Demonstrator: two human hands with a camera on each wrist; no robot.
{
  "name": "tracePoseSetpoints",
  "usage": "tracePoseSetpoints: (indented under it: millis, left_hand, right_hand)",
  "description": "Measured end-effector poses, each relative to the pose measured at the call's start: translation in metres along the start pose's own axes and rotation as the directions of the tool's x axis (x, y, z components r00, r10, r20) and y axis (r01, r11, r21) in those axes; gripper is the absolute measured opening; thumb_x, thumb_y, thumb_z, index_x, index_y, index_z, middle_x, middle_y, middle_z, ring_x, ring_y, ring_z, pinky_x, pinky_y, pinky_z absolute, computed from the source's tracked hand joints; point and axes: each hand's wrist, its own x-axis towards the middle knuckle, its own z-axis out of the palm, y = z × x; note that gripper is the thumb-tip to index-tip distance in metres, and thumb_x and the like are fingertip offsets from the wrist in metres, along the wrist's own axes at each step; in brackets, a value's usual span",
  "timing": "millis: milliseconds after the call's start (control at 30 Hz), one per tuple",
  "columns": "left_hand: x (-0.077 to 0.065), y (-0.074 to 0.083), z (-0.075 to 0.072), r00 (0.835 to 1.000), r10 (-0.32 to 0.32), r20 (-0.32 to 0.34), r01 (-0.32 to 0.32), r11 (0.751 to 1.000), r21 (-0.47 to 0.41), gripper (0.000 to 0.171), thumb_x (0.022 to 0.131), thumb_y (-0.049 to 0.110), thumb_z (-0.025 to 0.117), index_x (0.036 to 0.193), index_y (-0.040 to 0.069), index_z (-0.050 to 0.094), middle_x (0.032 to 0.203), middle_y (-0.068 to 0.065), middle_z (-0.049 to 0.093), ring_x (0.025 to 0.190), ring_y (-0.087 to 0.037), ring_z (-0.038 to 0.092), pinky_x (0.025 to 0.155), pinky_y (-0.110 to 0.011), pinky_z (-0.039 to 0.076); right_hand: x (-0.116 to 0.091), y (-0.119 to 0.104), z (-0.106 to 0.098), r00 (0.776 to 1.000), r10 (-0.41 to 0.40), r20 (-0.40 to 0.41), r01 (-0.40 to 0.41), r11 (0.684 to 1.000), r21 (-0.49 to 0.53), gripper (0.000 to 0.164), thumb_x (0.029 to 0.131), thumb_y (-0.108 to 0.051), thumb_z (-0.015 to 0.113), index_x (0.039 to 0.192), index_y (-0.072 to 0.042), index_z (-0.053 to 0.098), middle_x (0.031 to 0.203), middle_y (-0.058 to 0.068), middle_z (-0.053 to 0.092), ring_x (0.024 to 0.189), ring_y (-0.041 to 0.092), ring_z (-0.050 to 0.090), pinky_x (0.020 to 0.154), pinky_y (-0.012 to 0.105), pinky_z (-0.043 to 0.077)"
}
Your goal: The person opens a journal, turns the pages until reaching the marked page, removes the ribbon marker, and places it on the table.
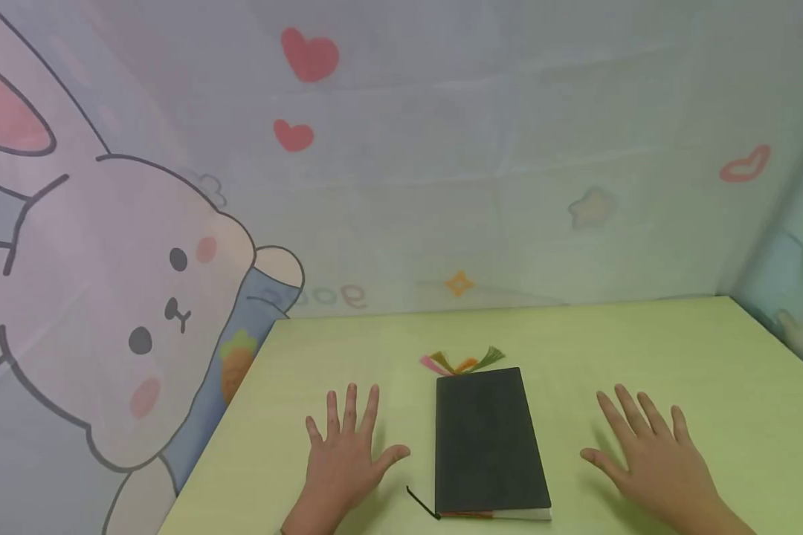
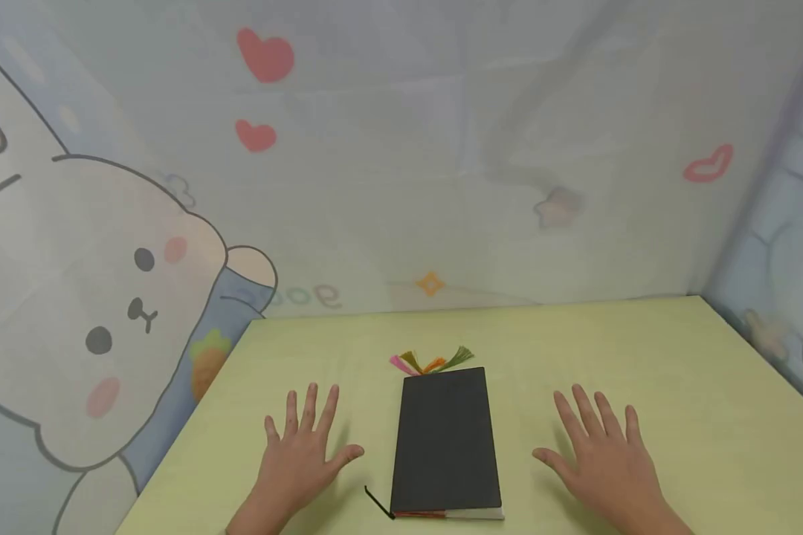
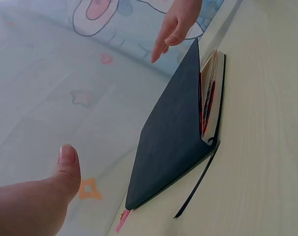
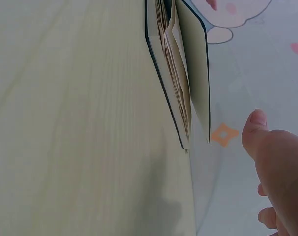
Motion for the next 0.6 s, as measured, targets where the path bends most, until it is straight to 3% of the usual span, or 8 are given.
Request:
tracePoseSetpoints:
  millis: [200,467,600]
  left_hand:
    - [0.0004,0.0003,-0.0005,1.000,0.004,-0.005,-0.004,1.000,0.012,0.093,0.078,0.075,0.044,0.149,0.020,0.020,0.151,-0.017,0.019,0.137,-0.042,0.013,0.094,-0.071,0.021]
    - [0.0024,0.0030,-0.0038,0.998,0.055,-0.041,-0.055,0.998,0.008,0.088,0.080,0.063,0.055,0.145,0.008,0.031,0.143,-0.023,0.034,0.129,-0.043,0.032,0.087,-0.066,0.036]
    - [0.0033,0.0025,-0.0031,0.985,0.091,-0.147,-0.084,0.995,0.052,0.076,0.084,0.054,0.059,0.138,0.003,0.041,0.129,-0.024,0.050,0.118,-0.040,0.048,0.079,-0.058,0.045]
  right_hand:
    - [0.0035,-0.0007,-0.0006,0.999,-0.021,-0.024,0.021,1.000,0.001,0.078,0.081,-0.059,0.058,0.141,-0.015,0.037,0.142,0.017,0.038,0.122,0.043,0.039,0.103,0.063,0.010]
    - [0.0075,-0.0005,0.0004,0.992,-0.093,-0.089,0.094,0.996,0.002,0.065,0.083,-0.056,0.057,0.133,-0.015,0.048,0.136,0.017,0.046,0.119,0.041,0.043,0.104,0.060,0.016]
    - [0.0100,-0.0014,0.0019,0.987,-0.116,-0.112,0.118,0.993,0.011,0.058,0.087,-0.056,0.051,0.127,-0.013,0.055,0.134,0.017,0.049,0.118,0.039,0.045,0.103,0.058,0.021]
